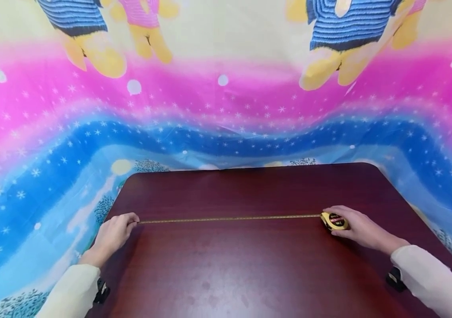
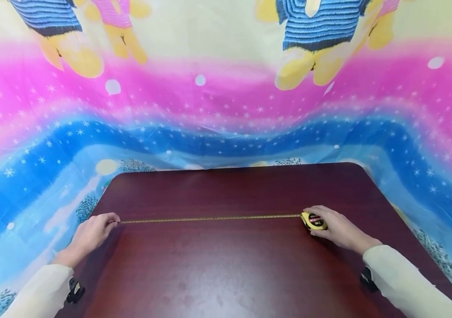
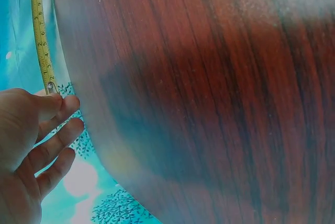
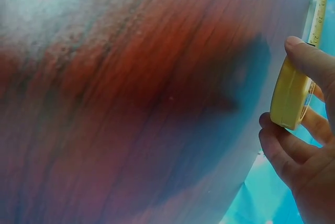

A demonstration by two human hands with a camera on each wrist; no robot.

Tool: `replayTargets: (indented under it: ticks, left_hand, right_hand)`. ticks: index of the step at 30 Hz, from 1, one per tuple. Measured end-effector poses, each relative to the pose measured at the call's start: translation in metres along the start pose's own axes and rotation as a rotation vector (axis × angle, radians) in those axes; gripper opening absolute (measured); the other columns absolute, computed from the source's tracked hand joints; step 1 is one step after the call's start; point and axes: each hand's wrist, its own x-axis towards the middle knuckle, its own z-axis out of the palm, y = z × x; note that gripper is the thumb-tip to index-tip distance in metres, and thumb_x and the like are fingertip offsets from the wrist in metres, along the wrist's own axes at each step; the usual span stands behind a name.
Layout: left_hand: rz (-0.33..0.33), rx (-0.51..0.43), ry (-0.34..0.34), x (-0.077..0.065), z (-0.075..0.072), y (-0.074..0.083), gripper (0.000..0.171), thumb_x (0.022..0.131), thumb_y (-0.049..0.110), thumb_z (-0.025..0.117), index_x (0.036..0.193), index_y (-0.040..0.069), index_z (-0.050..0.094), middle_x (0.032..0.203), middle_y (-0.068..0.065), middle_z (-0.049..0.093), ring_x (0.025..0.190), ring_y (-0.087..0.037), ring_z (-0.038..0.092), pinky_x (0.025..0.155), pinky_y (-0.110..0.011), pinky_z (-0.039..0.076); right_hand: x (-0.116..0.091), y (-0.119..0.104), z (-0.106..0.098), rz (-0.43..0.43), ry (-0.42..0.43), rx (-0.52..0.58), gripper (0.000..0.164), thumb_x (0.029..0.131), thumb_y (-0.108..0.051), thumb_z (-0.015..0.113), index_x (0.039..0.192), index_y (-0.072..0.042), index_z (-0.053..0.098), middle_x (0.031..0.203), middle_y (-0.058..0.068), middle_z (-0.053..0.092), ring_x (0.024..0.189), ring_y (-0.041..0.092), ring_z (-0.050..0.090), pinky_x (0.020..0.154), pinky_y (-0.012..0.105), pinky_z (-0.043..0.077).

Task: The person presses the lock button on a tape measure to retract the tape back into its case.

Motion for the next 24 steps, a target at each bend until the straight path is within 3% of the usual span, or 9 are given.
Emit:
replayTargets:
  ticks: [24]
  left_hand:
    - [-0.009, 0.021, 0.026, 0.003, 0.006, 0.008, 0.008, 0.096, 0.010, 0.067, 0.098, 0.013, 0.074, 0.091, -0.003, 0.076, 0.072, -0.019, 0.068, 0.067, -0.046, 0.055]
  right_hand:
    - [0.005, -0.011, 0.007, -0.003, 0.017, 0.025, 0.063, 0.086, -0.022, 0.081, 0.143, -0.012, 0.055, 0.139, 0.015, 0.059, 0.121, 0.034, 0.060, 0.095, 0.055, 0.052]
